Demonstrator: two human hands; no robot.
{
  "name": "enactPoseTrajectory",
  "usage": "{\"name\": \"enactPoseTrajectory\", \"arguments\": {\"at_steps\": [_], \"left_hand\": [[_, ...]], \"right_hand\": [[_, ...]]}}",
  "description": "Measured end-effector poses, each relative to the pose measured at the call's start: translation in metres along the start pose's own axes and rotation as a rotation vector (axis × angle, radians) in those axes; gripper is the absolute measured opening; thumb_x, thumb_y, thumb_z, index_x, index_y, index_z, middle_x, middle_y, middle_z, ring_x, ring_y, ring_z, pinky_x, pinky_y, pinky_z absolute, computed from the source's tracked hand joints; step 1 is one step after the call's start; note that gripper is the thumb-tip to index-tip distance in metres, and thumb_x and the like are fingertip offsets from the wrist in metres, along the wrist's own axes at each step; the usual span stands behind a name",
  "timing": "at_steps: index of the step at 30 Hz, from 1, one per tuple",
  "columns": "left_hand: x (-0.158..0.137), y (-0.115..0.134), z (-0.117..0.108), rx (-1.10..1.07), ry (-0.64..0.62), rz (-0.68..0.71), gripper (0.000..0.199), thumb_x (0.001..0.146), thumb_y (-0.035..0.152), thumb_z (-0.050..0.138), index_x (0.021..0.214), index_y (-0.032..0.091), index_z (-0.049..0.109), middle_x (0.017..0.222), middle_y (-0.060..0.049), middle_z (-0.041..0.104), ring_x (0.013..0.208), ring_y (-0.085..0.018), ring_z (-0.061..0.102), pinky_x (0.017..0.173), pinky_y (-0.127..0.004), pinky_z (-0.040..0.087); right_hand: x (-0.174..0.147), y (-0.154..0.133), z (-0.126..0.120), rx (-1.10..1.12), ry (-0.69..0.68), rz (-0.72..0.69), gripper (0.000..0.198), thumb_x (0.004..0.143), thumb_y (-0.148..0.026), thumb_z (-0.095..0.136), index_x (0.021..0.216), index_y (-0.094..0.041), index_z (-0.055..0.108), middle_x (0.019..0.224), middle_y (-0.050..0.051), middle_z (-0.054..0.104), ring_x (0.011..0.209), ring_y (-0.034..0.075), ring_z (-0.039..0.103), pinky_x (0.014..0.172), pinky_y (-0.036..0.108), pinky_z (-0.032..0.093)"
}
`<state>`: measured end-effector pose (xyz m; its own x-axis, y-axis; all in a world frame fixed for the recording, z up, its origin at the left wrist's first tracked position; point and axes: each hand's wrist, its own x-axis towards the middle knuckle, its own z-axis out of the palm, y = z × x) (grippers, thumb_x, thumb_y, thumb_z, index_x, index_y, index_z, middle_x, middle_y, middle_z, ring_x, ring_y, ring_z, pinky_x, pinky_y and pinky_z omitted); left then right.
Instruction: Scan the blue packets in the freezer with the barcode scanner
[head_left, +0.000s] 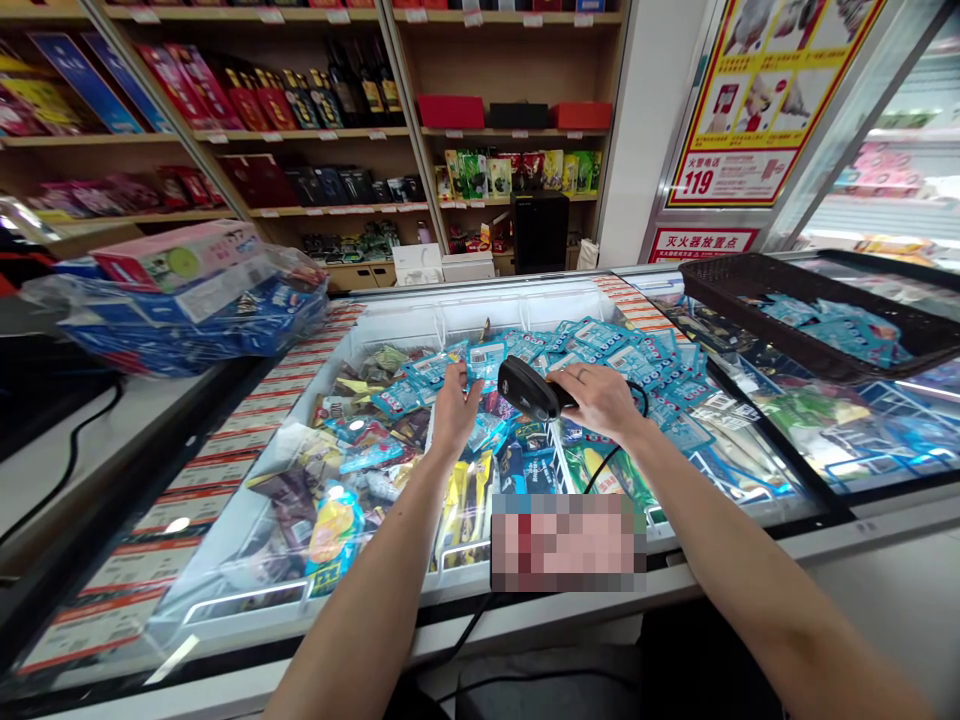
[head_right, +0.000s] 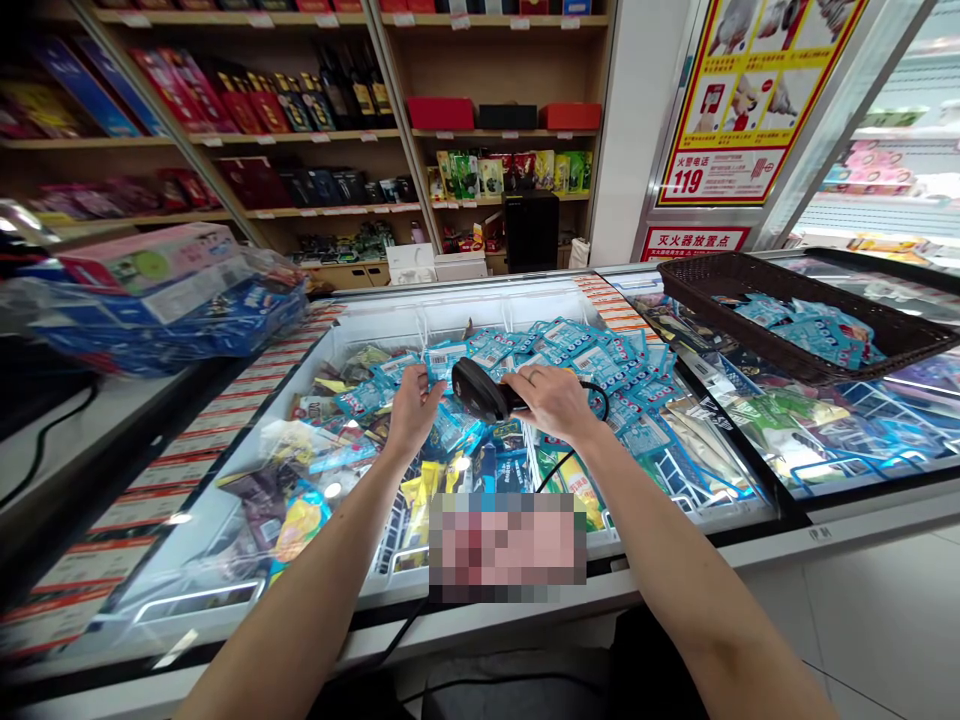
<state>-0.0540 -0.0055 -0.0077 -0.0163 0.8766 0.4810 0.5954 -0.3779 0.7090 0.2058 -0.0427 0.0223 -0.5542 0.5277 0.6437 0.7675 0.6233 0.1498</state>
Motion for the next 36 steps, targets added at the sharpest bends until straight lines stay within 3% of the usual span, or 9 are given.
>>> {"name": "enactPoseTrajectory", "arguments": {"at_steps": [5,10,15,17,21,24,32,36], "left_hand": [[-0.001,0.006,-0.003,0.198,0.053,0.003,0.043,0.088,0.038,0.043,0.125,0.016,0.043,0.091,-0.007,0.063,0.079,-0.019,0.059,0.073,-0.033,0.045],[-0.002,0.018,-0.011,0.457,0.169,0.008,0.048,0.087,0.030,0.039,0.134,0.015,0.040,0.095,-0.011,0.065,0.091,-0.026,0.060,0.087,-0.042,0.040],[-0.004,0.026,-0.028,0.669,0.287,-0.046,0.044,0.083,0.030,0.046,0.125,0.020,0.053,0.123,-0.018,0.053,0.117,-0.036,0.046,0.095,-0.052,0.032],[-0.006,0.027,-0.030,0.695,0.264,0.008,0.042,0.084,0.031,0.046,0.124,0.023,0.055,0.135,-0.016,0.045,0.124,-0.036,0.039,0.100,-0.054,0.028],[-0.009,0.022,-0.023,0.722,0.049,0.187,0.036,0.089,0.037,0.041,0.119,0.029,0.059,0.141,-0.008,0.043,0.132,-0.031,0.032,0.109,-0.057,0.014],[-0.009,0.016,-0.017,0.752,-0.039,0.149,0.038,0.090,0.042,0.037,0.121,0.031,0.058,0.136,-0.008,0.049,0.129,-0.031,0.036,0.106,-0.063,0.015],[-0.006,0.010,-0.023,0.837,0.011,-0.005,0.041,0.090,0.039,0.036,0.123,0.029,0.057,0.131,-0.013,0.052,0.120,-0.034,0.042,0.099,-0.064,0.024],[-0.007,0.011,-0.023,0.863,0.068,-0.062,0.041,0.088,0.037,0.037,0.121,0.024,0.059,0.130,-0.015,0.053,0.119,-0.036,0.043,0.099,-0.067,0.021]], "right_hand": [[-0.001,0.002,0.002,-0.015,0.026,-0.005,0.032,0.085,-0.036,0.059,0.113,-0.020,0.057,0.094,0.006,0.065,0.087,0.019,0.059,0.073,0.029,0.040],[-0.002,0.005,0.002,-0.033,0.011,0.015,0.032,0.083,-0.033,0.060,0.112,-0.020,0.057,0.093,0.007,0.065,0.086,0.020,0.058,0.073,0.030,0.040],[-0.003,0.007,0.001,-0.030,0.003,0.025,0.032,0.084,-0.031,0.060,0.114,-0.019,0.057,0.093,0.007,0.065,0.087,0.020,0.058,0.073,0.030,0.040],[-0.003,0.007,0.002,-0.029,0.000,0.026,0.031,0.084,-0.031,0.059,0.114,-0.019,0.057,0.092,0.008,0.065,0.086,0.020,0.058,0.073,0.030,0.039],[-0.003,0.008,0.003,-0.029,-0.007,0.028,0.030,0.085,-0.032,0.058,0.113,-0.020,0.058,0.090,0.007,0.065,0.085,0.020,0.058,0.072,0.029,0.039],[-0.003,0.008,0.002,-0.031,-0.011,0.036,0.030,0.084,-0.031,0.059,0.112,-0.020,0.058,0.091,0.007,0.065,0.085,0.020,0.058,0.072,0.029,0.039],[-0.006,0.014,0.002,-0.051,0.000,0.097,0.031,0.084,-0.032,0.060,0.113,-0.020,0.059,0.090,0.006,0.066,0.087,0.020,0.059,0.072,0.029,0.039],[-0.006,0.015,0.004,-0.066,0.000,0.112,0.034,0.083,-0.033,0.061,0.114,-0.021,0.058,0.088,0.005,0.065,0.086,0.020,0.059,0.071,0.029,0.038]]}}
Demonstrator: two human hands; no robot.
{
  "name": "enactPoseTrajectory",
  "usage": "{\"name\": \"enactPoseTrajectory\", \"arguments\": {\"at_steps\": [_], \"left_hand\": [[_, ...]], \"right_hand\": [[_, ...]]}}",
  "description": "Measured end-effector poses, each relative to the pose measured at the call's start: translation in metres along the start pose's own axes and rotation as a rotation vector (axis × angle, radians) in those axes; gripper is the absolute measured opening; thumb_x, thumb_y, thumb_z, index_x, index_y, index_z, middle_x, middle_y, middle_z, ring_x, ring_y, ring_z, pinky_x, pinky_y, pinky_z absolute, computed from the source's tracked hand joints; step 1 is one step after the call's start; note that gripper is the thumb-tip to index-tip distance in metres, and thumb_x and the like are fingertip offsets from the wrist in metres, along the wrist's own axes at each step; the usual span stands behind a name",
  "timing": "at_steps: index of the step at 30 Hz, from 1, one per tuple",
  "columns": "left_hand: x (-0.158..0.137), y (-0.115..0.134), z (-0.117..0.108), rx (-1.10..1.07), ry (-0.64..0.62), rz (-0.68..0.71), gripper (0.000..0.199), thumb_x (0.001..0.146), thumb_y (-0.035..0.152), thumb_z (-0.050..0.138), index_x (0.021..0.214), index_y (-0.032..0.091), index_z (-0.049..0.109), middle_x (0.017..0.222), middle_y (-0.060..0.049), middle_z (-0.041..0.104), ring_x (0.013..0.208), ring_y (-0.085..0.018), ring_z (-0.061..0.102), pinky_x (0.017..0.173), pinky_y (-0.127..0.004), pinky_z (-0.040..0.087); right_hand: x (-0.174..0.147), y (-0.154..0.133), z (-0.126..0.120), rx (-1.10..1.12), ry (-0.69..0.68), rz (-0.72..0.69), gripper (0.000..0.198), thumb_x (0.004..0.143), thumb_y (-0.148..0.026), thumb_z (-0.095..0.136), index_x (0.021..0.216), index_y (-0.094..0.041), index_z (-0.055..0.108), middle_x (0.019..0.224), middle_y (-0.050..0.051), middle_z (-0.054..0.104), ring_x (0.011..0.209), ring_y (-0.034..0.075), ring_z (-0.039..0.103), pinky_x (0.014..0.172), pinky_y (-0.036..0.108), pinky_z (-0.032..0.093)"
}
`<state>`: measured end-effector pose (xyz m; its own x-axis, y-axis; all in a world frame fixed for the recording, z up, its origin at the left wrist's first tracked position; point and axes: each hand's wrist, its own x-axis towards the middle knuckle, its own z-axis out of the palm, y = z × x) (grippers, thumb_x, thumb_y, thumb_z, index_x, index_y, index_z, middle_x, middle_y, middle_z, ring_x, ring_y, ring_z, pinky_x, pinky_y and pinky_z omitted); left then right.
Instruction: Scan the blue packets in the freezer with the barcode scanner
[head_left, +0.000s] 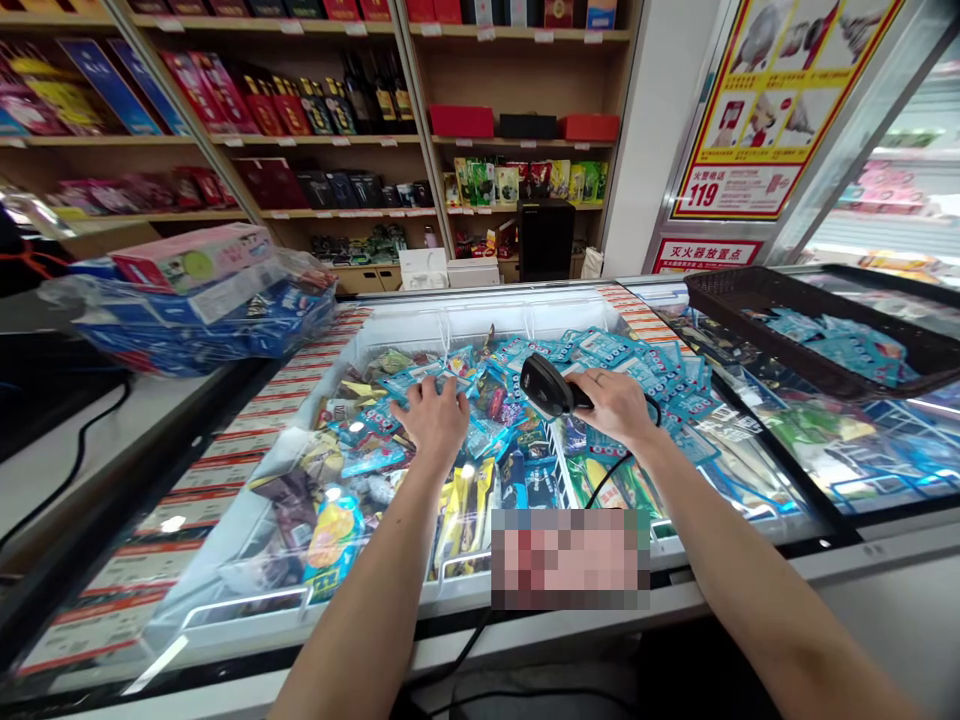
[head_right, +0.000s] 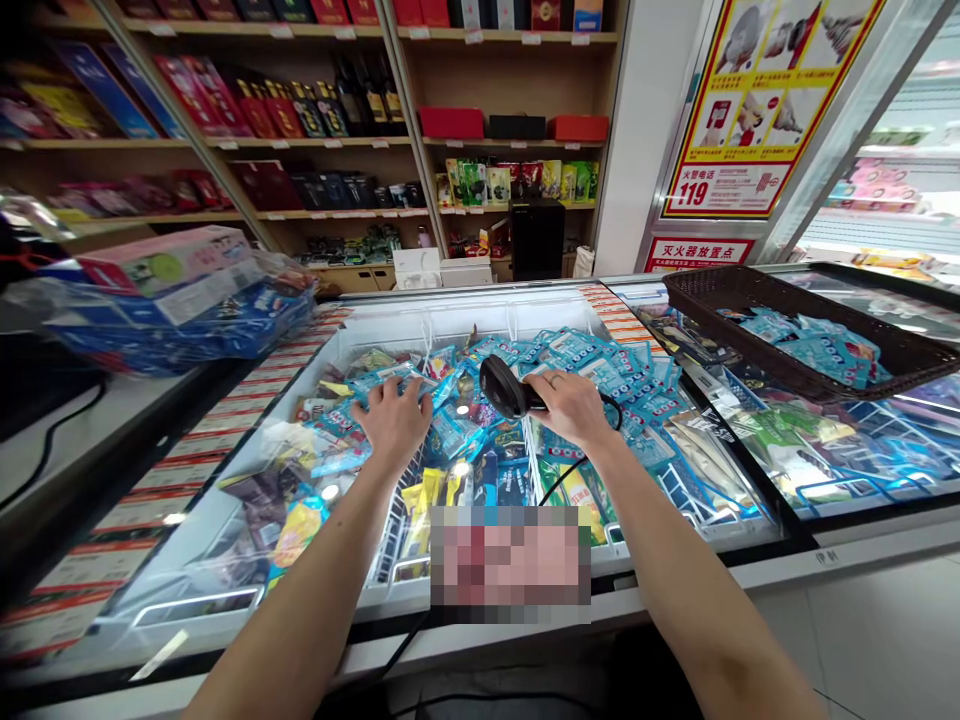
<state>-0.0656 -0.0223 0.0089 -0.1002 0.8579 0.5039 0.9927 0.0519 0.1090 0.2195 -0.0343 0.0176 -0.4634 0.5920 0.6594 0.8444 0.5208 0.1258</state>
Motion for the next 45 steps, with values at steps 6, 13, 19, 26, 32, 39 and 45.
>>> {"name": "enactPoseTrajectory", "arguments": {"at_steps": [6,13,19,26,32,39,45], "left_hand": [[0.000,0.001,0.005,-0.023,0.059,0.044,0.042,0.090,0.031,0.034,0.122,0.019,0.057,0.135,-0.017,0.049,0.133,-0.033,0.033,0.107,-0.067,0.000],[0.002,0.007,0.006,-0.135,-0.018,0.384,0.046,0.094,0.030,0.029,0.137,0.026,0.042,0.145,-0.007,0.042,0.140,-0.021,0.027,0.115,-0.055,-0.002],[-0.001,0.020,0.015,-0.258,-0.243,0.676,0.043,0.095,0.039,0.027,0.132,0.028,0.047,0.138,-0.003,0.051,0.133,-0.019,0.038,0.116,-0.049,0.010],[0.001,0.020,0.008,-0.296,-0.163,0.609,0.041,0.092,0.048,0.034,0.107,0.020,0.061,0.115,-0.009,0.061,0.112,-0.023,0.053,0.100,-0.040,0.035],[-0.002,0.020,0.012,-0.280,-0.184,0.589,0.059,0.088,0.054,0.041,0.136,0.020,0.039,0.133,-0.011,0.052,0.127,-0.026,0.041,0.113,-0.047,0.015],[0.005,0.015,0.018,-0.309,-0.090,0.493,0.070,0.079,0.055,0.056,0.137,0.020,0.038,0.123,-0.015,0.050,0.117,-0.030,0.045,0.099,-0.045,0.035],[0.009,0.010,0.021,-0.572,-0.079,0.403,0.046,0.088,0.043,0.046,0.127,0.019,0.042,0.121,-0.013,0.052,0.113,-0.023,0.050,0.094,-0.038,0.042]], "right_hand": [[0.001,0.002,-0.001,-0.004,-0.006,0.012,0.033,0.083,-0.034,0.061,0.113,-0.020,0.059,0.090,0.006,0.066,0.086,0.020,0.059,0.071,0.029,0.039],[-0.002,0.006,-0.002,-0.018,0.009,0.066,0.034,0.083,-0.034,0.061,0.114,-0.020,0.059,0.090,0.006,0.066,0.085,0.021,0.060,0.071,0.029,0.039],[-0.002,0.007,-0.003,-0.013,-0.007,0.079,0.033,0.083,-0.035,0.061,0.112,-0.020,0.059,0.090,0.007,0.066,0.085,0.021,0.059,0.071,0.030,0.039],[-0.002,0.006,-0.001,-0.006,-0.030,0.069,0.033,0.084,-0.037,0.060,0.112,-0.020,0.059,0.091,0.008,0.066,0.086,0.022,0.059,0.071,0.030,0.039],[-0.002,0.004,-0.001,-0.018,-0.033,0.055,0.031,0.084,-0.037,0.060,0.111,-0.021,0.060,0.091,0.006,0.066,0.086,0.021,0.059,0.070,0.030,0.038],[-0.002,0.004,0.001,-0.028,-0.040,0.048,0.032,0.083,-0.036,0.061,0.111,-0.021,0.060,0.090,0.007,0.067,0.084,0.021,0.059,0.069,0.030,0.038],[-0.001,0.002,-0.003,-0.015,-0.036,0.046,0.033,0.083,-0.035,0.061,0.112,-0.020,0.060,0.091,0.007,0.067,0.084,0.021,0.059,0.070,0.030,0.039]]}}
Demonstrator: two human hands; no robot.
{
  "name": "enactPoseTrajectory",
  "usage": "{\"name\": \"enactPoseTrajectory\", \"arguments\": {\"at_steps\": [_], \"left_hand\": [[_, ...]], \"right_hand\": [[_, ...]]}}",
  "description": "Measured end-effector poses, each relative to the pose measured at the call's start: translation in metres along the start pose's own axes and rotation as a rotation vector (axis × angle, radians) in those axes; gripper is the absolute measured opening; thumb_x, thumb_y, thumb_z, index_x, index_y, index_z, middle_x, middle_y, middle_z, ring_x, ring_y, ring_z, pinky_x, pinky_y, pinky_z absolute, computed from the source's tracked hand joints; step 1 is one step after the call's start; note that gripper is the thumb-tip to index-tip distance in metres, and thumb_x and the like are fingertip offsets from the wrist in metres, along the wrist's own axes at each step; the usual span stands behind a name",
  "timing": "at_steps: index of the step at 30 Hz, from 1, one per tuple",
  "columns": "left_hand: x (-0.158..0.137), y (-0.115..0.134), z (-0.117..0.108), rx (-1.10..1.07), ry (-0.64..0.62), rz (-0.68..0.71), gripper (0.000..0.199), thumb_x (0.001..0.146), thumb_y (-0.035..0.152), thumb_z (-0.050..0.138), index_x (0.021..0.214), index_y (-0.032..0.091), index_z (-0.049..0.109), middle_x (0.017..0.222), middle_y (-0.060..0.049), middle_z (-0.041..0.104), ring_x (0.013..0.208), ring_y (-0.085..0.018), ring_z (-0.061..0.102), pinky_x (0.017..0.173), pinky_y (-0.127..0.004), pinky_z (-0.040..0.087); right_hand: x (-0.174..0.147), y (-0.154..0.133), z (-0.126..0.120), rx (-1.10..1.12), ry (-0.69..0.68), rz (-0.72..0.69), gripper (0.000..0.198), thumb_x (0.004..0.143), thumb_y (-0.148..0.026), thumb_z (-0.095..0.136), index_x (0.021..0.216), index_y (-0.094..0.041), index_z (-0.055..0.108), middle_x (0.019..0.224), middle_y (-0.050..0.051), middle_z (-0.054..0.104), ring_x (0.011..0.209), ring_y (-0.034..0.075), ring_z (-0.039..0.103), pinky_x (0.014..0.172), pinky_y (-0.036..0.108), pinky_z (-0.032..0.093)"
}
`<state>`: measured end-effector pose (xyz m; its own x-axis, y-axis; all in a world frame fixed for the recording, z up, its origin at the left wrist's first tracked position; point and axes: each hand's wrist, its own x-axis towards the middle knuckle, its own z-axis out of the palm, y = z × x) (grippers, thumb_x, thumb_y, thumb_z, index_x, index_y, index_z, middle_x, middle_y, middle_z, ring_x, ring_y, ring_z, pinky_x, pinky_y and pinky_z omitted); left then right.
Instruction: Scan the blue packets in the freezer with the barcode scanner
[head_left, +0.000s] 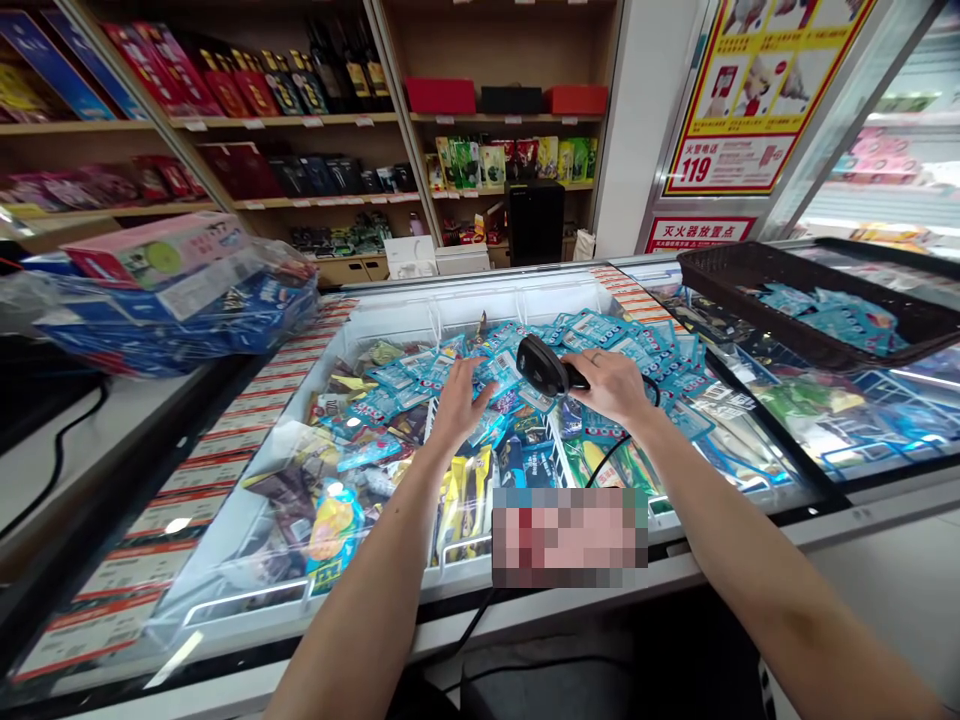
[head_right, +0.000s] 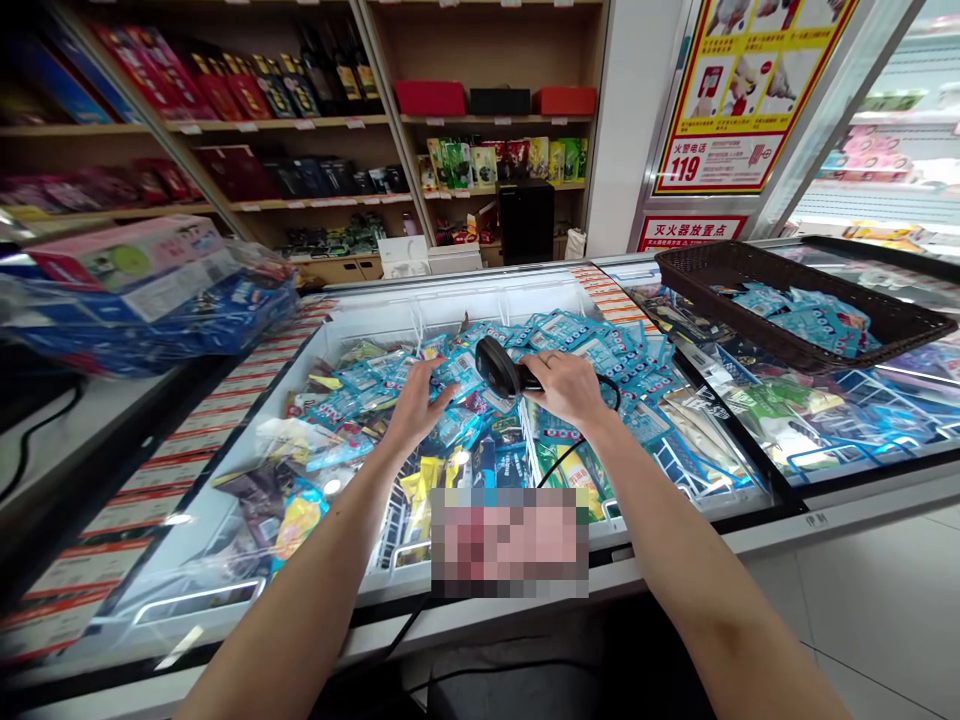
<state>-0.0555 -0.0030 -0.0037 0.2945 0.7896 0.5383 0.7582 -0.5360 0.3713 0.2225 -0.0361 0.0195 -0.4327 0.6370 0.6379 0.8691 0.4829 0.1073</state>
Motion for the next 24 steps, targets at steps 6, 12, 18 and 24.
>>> {"name": "enactPoseTrajectory", "arguments": {"at_steps": [6,12,18,24], "left_hand": [[0.0004,-0.0076,0.0013,-0.204,0.119,-0.212,0.043,0.086,0.046,0.047,0.117,0.018,0.044,0.104,-0.008,0.062,0.085,-0.016,0.059,0.072,-0.030,0.047],[-0.0001,-0.0060,0.0012,-0.329,0.064,-0.238,0.040,0.087,0.046,0.046,0.115,0.018,0.039,0.101,-0.007,0.065,0.071,-0.013,0.059,0.062,-0.027,0.046],[0.0003,-0.0049,0.0000,-0.307,0.062,-0.212,0.040,0.086,0.046,0.046,0.114,0.017,0.041,0.106,-0.011,0.064,0.084,-0.016,0.062,0.062,-0.027,0.045],[-0.0009,-0.0045,-0.0001,-0.223,0.075,-0.199,0.043,0.087,0.046,0.047,0.118,0.017,0.041,0.091,-0.005,0.066,0.065,-0.012,0.058,0.062,-0.028,0.044]], "right_hand": [[0.0002,-0.0021,-0.0009,0.014,0.016,-0.041,0.032,0.083,-0.036,0.061,0.111,-0.021,0.059,0.091,0.006,0.067,0.085,0.021,0.060,0.071,0.030,0.040],[0.0007,-0.0051,0.0002,0.051,0.023,-0.099,0.029,0.085,-0.035,0.057,0.111,-0.021,0.060,0.091,0.006,0.067,0.085,0.019,0.060,0.071,0.029,0.041],[0.0016,-0.0072,-0.0004,0.061,0.031,-0.114,0.029,0.083,-0.034,0.059,0.109,-0.021,0.060,0.088,0.005,0.067,0.082,0.018,0.060,0.069,0.029,0.041],[0.0028,-0.0100,-0.0031,0.068,0.014,-0.133,0.028,0.085,-0.035,0.057,0.109,-0.021,0.059,0.089,0.004,0.067,0.084,0.018,0.060,0.071,0.028,0.041]]}}
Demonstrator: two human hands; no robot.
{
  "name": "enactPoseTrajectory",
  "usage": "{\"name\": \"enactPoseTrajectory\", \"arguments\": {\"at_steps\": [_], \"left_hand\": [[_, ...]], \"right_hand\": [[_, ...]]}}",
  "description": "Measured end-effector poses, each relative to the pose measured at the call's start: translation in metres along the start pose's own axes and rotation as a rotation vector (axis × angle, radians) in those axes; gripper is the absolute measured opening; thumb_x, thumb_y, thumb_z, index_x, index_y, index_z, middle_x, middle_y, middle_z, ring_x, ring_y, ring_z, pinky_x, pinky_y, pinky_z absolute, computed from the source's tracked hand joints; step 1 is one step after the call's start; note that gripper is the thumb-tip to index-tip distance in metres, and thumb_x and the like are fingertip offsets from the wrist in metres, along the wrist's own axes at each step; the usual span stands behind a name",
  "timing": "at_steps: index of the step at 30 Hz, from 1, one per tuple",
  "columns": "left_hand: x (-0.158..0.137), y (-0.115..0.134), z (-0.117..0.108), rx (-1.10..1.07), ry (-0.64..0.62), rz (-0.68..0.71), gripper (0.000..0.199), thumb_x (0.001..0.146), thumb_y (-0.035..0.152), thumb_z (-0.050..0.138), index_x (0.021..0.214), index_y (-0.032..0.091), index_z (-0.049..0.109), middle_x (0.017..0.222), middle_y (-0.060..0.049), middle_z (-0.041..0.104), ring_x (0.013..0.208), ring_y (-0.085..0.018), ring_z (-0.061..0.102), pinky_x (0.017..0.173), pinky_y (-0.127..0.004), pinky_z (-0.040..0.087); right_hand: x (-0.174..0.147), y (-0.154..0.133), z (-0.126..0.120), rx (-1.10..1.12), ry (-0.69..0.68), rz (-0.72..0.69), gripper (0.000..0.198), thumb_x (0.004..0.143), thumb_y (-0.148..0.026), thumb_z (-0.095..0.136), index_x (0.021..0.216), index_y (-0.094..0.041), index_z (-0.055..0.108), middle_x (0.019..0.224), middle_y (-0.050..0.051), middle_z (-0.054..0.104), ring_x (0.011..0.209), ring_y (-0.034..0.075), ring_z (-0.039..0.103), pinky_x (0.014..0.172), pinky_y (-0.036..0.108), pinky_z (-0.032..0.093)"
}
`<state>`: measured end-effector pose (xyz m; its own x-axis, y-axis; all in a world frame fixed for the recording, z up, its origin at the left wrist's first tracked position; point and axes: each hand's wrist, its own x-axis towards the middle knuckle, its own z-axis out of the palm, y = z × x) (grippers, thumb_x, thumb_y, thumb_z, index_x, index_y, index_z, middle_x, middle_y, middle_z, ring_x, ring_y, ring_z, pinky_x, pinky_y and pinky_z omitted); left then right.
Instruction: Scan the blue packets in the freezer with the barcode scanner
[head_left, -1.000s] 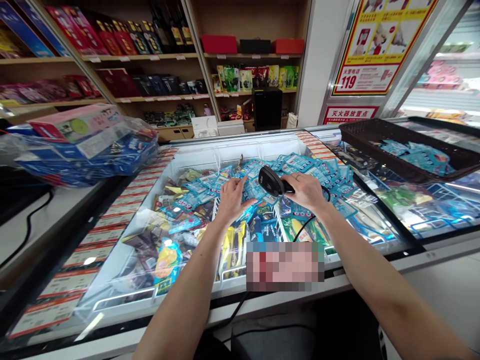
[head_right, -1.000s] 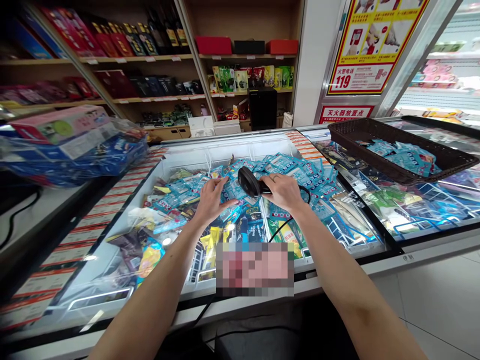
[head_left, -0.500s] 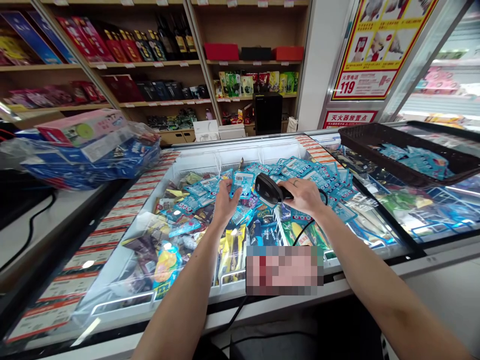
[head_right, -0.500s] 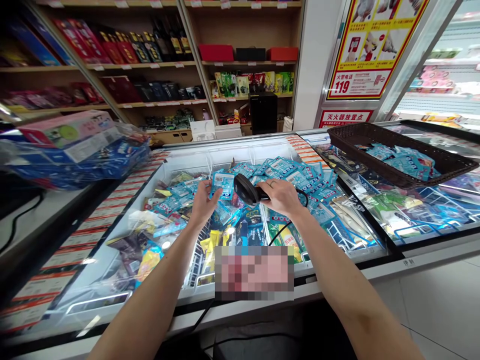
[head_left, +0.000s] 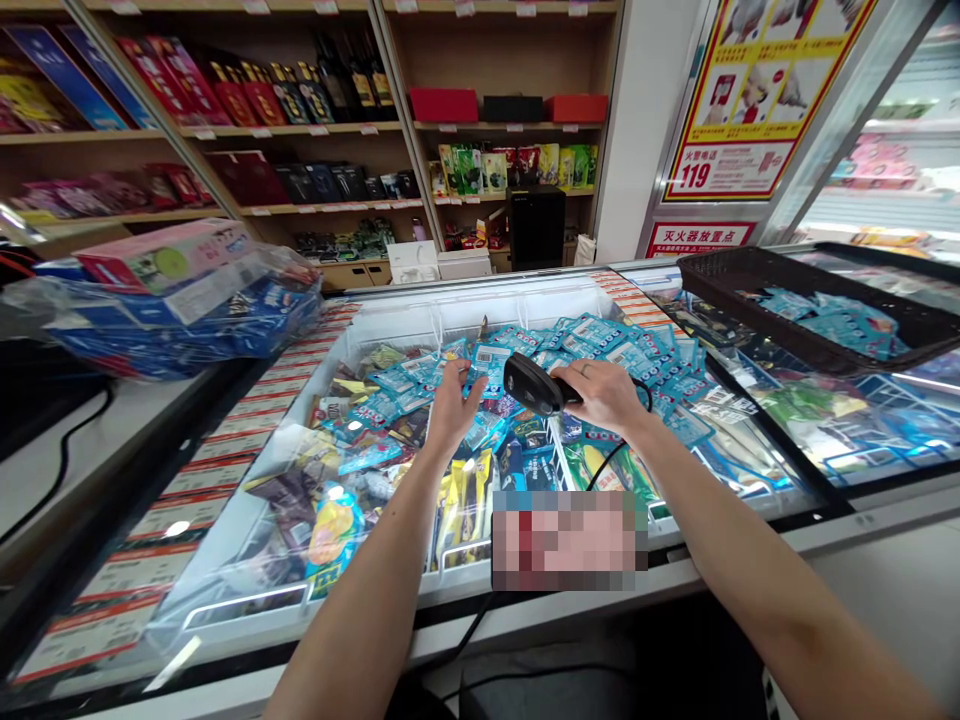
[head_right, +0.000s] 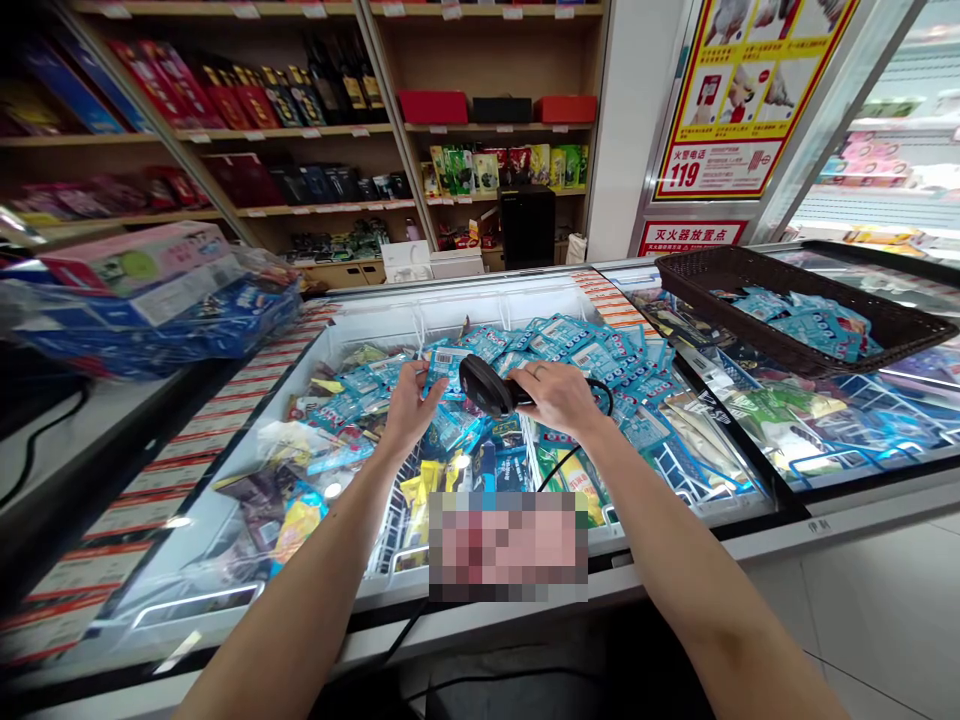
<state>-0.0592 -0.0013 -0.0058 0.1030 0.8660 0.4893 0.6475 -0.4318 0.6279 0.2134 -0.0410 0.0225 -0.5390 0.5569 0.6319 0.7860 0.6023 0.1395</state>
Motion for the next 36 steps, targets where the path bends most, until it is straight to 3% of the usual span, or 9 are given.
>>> {"name": "enactPoseTrajectory", "arguments": {"at_steps": [9,21,26,32,36], "left_hand": [[0.000,-0.001,0.003,0.015,0.059,0.041,0.042,0.087,0.041,0.047,0.122,0.018,0.041,0.091,-0.004,0.063,0.085,-0.017,0.061,0.078,-0.034,0.050],[0.000,-0.004,0.003,-0.027,0.031,0.035,0.041,0.086,0.045,0.049,0.117,0.019,0.042,0.095,-0.005,0.062,0.086,-0.017,0.061,0.075,-0.032,0.049],[-0.001,0.000,0.001,0.022,0.078,0.030,0.042,0.086,0.044,0.050,0.118,0.018,0.043,0.099,-0.008,0.063,0.086,-0.019,0.062,0.077,-0.033,0.048],[-0.001,0.006,-0.007,0.259,0.299,-0.114,0.040,0.088,0.035,0.044,0.124,0.017,0.045,0.110,-0.013,0.062,0.100,-0.026,0.059,0.092,-0.044,0.041],[-0.004,0.014,-0.009,0.498,0.361,-0.178,0.048,0.086,0.031,0.047,0.131,0.016,0.044,0.127,-0.018,0.051,0.120,-0.034,0.046,0.099,-0.051,0.033]], "right_hand": [[0.000,0.000,0.000,0.012,0.001,-0.010,0.029,0.084,-0.035,0.059,0.109,-0.021,0.059,0.090,0.005,0.066,0.085,0.018,0.059,0.071,0.028,0.040],[0.001,0.000,0.000,0.023,0.017,-0.040,0.030,0.083,-0.035,0.061,0.109,-0.020,0.058,0.092,0.005,0.066,0.086,0.019,0.059,0.072,0.028,0.040],[0.000,0.001,0.000,-0.008,0.038,-0.031,0.031,0.084,-0.034,0.059,0.111,-0.020,0.058,0.092,0.006,0.066,0.085,0.019,0.059,0.072,0.029,0.040],[-0.004,0.008,0.001,-0.065,0.081,0.115,0.034,0.083,-0.033,0.060,0.114,-0.019,0.059,0.089,0.006,0.066,0.084,0.020,0.059,0.071,0.029,0.039],[-0.005,0.012,0.001,-0.085,0.105,0.181,0.032,0.083,-0.033,0.059,0.112,-0.019,0.060,0.091,0.006,0.066,0.084,0.020,0.060,0.070,0.028,0.039]]}}
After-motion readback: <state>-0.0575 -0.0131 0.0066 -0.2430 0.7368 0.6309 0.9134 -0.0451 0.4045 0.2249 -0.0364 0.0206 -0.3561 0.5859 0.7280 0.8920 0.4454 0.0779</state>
